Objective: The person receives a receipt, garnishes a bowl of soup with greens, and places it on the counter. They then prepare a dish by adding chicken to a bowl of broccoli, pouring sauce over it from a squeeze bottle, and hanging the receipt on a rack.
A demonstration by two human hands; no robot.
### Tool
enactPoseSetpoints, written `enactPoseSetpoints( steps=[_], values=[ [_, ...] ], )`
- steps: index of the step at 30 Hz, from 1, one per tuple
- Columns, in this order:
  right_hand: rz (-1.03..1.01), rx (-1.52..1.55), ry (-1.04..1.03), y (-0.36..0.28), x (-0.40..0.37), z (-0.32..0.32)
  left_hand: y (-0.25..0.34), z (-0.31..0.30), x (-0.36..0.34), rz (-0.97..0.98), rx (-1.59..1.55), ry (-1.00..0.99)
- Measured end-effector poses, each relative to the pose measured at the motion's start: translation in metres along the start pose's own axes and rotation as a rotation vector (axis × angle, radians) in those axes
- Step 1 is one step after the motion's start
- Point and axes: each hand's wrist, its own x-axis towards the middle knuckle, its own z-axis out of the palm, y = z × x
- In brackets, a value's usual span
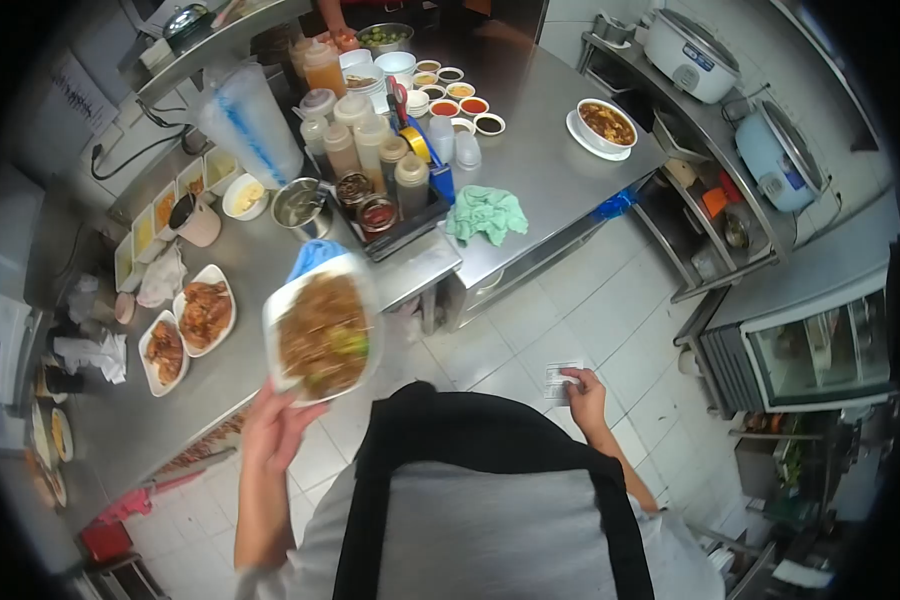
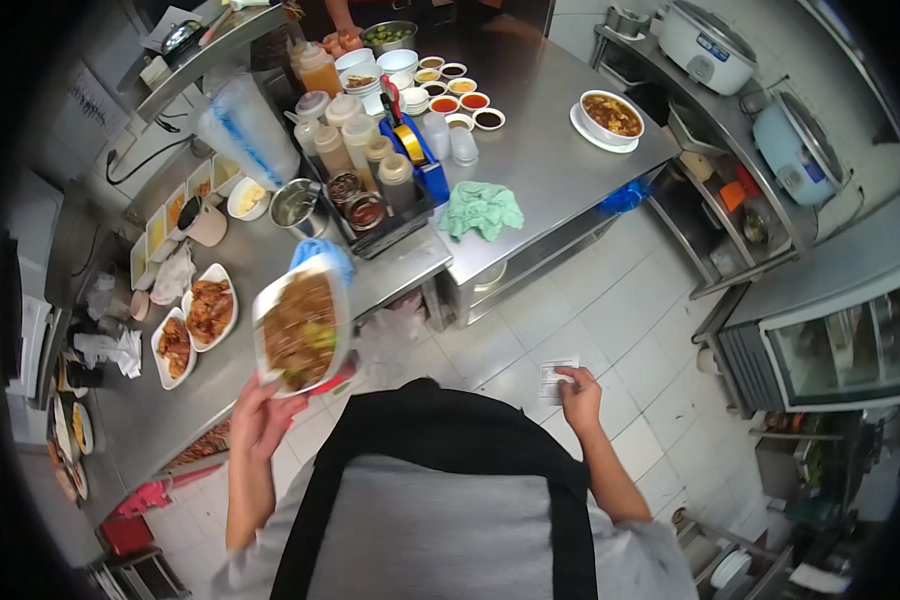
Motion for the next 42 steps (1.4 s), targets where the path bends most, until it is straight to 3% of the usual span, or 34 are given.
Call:
enactPoseSetpoints(
  steps=[6,10,14,20,21,23,25,26,30,32,33,35,39,40,42],
  values=[
    [0.096,0.034,0.163,0.005,0.031,-0.067,-0.074,0.184,0.158,-0.269,-0.147,-0.367],
    [0.116,0.035,0.325,0.039,0.056,-0.109,-0.107,0.289,0.285,-0.049,-0.099,-0.375],
    [0.206,0.011,0.417,0.043,0.102,-0.158,-0.119,0.363,0.442,0.088,-0.078,-0.200],
    [0.118,0.015,0.392,0.053,0.215,-0.212,-0.146,0.398,0.668,0.159,-0.195,0.082],
    [0.069,0.010,0.392,0.039,0.235,-0.215,-0.148,0.404,0.689,0.149,-0.221,0.099],
    [0.225,-0.075,0.328,0.007,0.273,-0.222,-0.142,0.412,0.723,0.140,-0.269,0.118],
    [0.043,-0.057,0.329,0.012,0.307,-0.223,-0.132,0.418,0.757,0.146,-0.229,0.169],
    [0.050,-0.076,0.313,0.012,0.323,-0.225,-0.125,0.420,0.770,0.152,-0.224,0.169],
    [0.058,-0.160,0.220,-0.010,0.380,-0.226,-0.105,0.419,0.789,0.063,0.001,0.131],
    [0.053,-0.132,0.175,-0.010,0.398,-0.226,-0.110,0.416,0.779,-0.058,0.223,0.153],
    [-0.011,-0.100,0.163,-0.009,0.409,-0.223,-0.113,0.413,0.765,-0.030,0.216,0.100],
    [-0.138,-0.036,0.143,-0.010,0.429,-0.219,-0.128,0.405,0.720,0.024,0.205,-0.009],
    [-0.300,0.047,-0.176,-0.050,0.474,-0.211,-0.162,0.394,0.602,0.240,0.175,-0.174],
    [-0.473,0.029,-0.273,-0.057,0.489,-0.207,-0.160,0.398,0.560,0.213,0.196,-0.291],
    [-0.562,0.087,-0.419,-0.064,0.515,-0.187,-0.164,0.412,0.485,0.170,0.186,-0.441]
  ],
)
